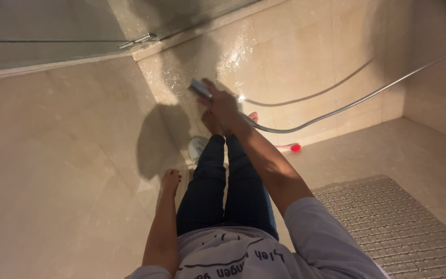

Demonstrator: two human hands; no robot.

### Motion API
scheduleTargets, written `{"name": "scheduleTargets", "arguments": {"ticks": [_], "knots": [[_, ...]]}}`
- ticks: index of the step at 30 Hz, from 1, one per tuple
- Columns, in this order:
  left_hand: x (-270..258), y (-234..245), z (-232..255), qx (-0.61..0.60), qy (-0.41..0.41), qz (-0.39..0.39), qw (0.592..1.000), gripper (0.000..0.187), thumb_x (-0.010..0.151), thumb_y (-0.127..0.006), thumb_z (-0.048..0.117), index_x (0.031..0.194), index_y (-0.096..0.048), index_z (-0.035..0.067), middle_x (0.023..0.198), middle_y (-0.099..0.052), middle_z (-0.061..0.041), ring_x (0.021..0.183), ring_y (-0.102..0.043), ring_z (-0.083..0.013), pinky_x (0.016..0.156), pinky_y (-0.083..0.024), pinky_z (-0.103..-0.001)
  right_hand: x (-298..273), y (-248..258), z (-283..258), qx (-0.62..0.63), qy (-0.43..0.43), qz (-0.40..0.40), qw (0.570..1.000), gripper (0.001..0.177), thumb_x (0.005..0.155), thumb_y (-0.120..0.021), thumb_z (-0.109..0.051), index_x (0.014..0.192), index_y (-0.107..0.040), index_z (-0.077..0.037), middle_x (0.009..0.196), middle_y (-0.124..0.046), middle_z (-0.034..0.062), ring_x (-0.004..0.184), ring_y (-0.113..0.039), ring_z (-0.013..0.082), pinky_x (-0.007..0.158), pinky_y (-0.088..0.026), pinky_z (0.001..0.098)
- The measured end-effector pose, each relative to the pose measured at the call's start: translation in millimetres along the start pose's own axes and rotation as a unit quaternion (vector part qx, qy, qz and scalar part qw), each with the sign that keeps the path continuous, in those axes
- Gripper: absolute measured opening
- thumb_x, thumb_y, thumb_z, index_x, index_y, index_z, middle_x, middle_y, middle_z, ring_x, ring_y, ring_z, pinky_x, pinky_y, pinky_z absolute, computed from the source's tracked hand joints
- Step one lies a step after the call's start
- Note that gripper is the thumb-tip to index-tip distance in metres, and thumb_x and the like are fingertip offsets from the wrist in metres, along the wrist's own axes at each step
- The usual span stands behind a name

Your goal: The person cleans a shower area by spraying water with a handheld showerhead and scrubbing a bath mat with a red brush. They rinse the mat, hang it on the wall, and then rinse the shower floor and walls.

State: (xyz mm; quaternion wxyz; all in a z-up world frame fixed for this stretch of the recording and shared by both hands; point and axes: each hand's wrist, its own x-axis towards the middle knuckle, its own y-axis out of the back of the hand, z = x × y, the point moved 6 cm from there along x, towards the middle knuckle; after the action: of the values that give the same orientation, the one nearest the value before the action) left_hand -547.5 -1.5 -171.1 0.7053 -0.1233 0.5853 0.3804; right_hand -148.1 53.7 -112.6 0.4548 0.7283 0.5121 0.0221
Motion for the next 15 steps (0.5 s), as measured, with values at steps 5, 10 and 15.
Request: {"name": "scheduleTargets", "arguments": {"ticks": [5,10,15], "knots": [[1,-1,7,0.021,-0.013,0.012,1.0,0.029,0.096,-0.057,0.023,0.111,-0.068,0.001,0.091,-0.073,-0.012,0.077,-0.07,-0.0207,0.07,-0.057,-0.034,7,32,21,0.027,-0.047,0.018,0.998,0.078,0.089,-0.068,-0.063,0.154,-0.036,-0.032,0.103,-0.076,0.0191,0.096,-0.074,0.0402,0.082,-0.057,0.0496],[0,4,10,0.025,-0.014,0.012,1.0,0.029,0.098,-0.056,0.022,0.111,-0.067,-0.001,0.092,-0.073,-0.013,0.077,-0.068,-0.0215,0.071,-0.056,-0.035,2,56,37,0.056,-0.092,0.044,0.993,0.078,0.089,-0.068,-0.061,0.153,-0.034,-0.033,0.108,-0.077,0.0161,0.095,-0.074,0.0402,0.08,-0.057,0.0498],[0,3,12,0.036,-0.002,0.011,0.999,0.028,0.098,-0.057,0.022,0.111,-0.067,-0.001,0.092,-0.073,-0.013,0.077,-0.068,-0.0211,0.072,-0.055,-0.035,-21,2,13,-0.221,0.143,0.045,0.964,0.04,0.103,-0.065,-0.037,0.142,-0.055,-0.033,0.159,-0.065,0.0173,0.09,-0.075,0.0336,0.074,-0.058,0.0472]]}}
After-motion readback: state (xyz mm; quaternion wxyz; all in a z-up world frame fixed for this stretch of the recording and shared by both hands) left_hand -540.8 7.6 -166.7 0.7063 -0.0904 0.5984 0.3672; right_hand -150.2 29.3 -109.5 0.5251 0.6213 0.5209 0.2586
